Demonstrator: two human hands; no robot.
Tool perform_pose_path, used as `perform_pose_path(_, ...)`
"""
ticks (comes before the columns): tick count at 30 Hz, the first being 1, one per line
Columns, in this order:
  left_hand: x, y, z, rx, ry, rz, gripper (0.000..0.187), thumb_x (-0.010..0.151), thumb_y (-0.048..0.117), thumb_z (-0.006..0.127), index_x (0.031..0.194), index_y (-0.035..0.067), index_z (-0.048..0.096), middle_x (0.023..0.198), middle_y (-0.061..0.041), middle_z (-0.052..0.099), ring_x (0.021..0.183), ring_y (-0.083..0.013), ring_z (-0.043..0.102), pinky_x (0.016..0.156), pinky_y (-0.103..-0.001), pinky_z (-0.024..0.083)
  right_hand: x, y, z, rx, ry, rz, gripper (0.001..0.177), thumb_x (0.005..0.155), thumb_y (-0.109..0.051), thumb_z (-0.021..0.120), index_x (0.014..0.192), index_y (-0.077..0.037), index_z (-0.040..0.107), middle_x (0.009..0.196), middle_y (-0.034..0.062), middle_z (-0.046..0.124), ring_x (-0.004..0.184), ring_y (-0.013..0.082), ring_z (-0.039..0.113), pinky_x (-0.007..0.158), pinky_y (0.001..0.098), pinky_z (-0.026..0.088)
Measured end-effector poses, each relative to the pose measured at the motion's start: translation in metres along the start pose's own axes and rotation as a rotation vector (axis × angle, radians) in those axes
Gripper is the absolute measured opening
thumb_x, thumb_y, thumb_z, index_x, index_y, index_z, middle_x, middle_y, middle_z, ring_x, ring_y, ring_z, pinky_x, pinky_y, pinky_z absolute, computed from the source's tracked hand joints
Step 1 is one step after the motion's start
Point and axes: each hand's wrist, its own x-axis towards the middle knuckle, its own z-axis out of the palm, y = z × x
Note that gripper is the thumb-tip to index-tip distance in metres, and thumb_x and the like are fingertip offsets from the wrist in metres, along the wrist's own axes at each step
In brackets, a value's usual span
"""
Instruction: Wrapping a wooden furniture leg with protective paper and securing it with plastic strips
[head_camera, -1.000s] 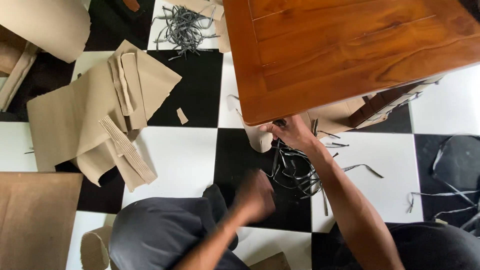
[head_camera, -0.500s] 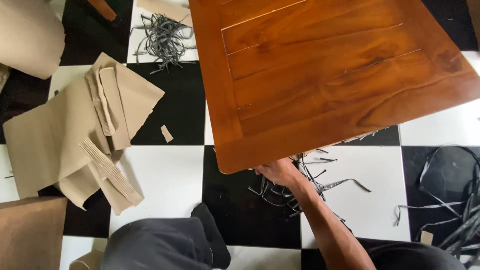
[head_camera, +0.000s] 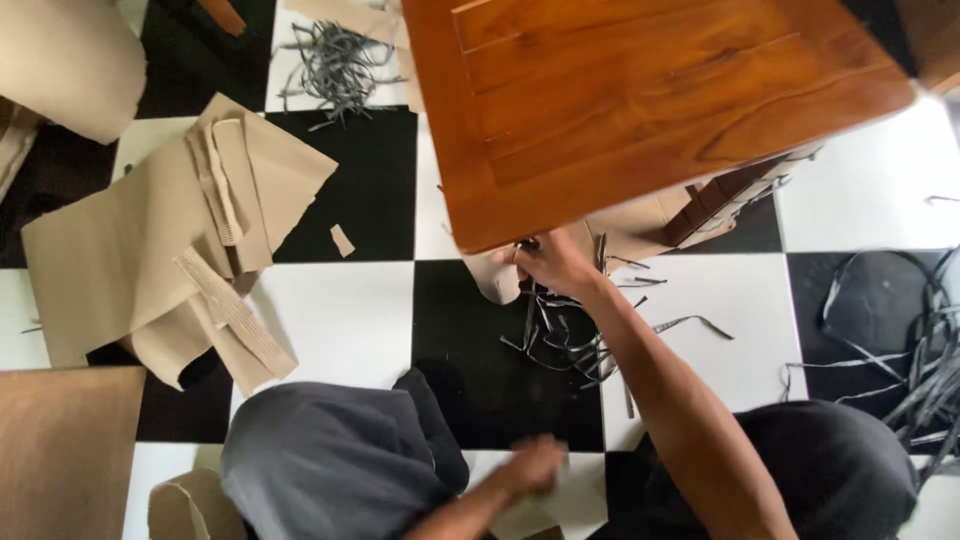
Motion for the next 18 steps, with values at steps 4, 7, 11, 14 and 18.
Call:
perform_pose_path(4,-0.047,0.063,-0.212,-0.162,0.41,-0.023,0.015,0.089,0.027,0.057,0.099,0.023,0.068,0.08,-0.003,0.075,0.083,-0.0295,0.075,0.072,-0.042,0.062,0.003,0.005,0.003,0.068,0.029,-0.009,0.039,0.088,0.0,0.078,0.122,0.009,0.061,0.095,0.0181,0.068,0.042,0.0183,0.06,0.041,0.0276,0.053)
perform_pose_path(7,-0.061,0.059,-0.294,-0.324,0.83,0.087,0.04,0.089,0.023,0.067,0.122,0.006,0.052,0.103,-0.022,0.065,0.09,-0.0435,0.072,0.072,-0.053,0.061,0.009,0.033,-0.006,0.07,0.025,0.01,0.04,0.088,0.004,0.075,0.124,0.01,0.057,0.105,0.0193,0.07,0.04,0.0166,0.058,0.04,0.0248,0.052)
perform_pose_path(11,-0.05,0.042,-0.337,-0.381,0.857,0.202,0.059,0.092,0.014,0.068,0.139,-0.011,0.042,0.121,-0.038,0.056,0.101,-0.0495,0.07,0.079,-0.048,0.065,-0.003,-0.007,0.008,0.049,0.022,0.046,0.037,0.091,0.0,0.073,0.124,0.008,0.06,0.099,0.0163,0.066,0.049,0.0172,0.06,0.04,0.0262,0.052)
perform_pose_path(14,-0.025,0.043,-0.35,-0.385,0.868,0.258,0.054,0.092,0.01,0.066,0.139,-0.01,0.047,0.123,-0.036,0.057,0.105,-0.0469,0.07,0.079,-0.045,0.066,0.009,0.016,-0.004,0.009,-0.003,0.028,0.039,0.098,0.003,0.064,0.133,0.013,0.051,0.115,0.0215,0.063,0.053,0.0215,0.056,0.043,0.03,0.053)
perform_pose_path(18,-0.003,0.04,-0.345,-0.34,0.89,0.23,0.053,0.091,0.015,0.073,0.134,-0.009,0.053,0.117,-0.029,0.058,0.099,-0.0434,0.072,0.078,-0.04,0.066,0.006,0.015,-0.009,0.016,-0.022,0.039,0.047,0.092,0.001,0.071,0.136,0.009,0.054,0.119,0.018,0.064,0.051,0.0169,0.055,0.04,0.0277,0.055)
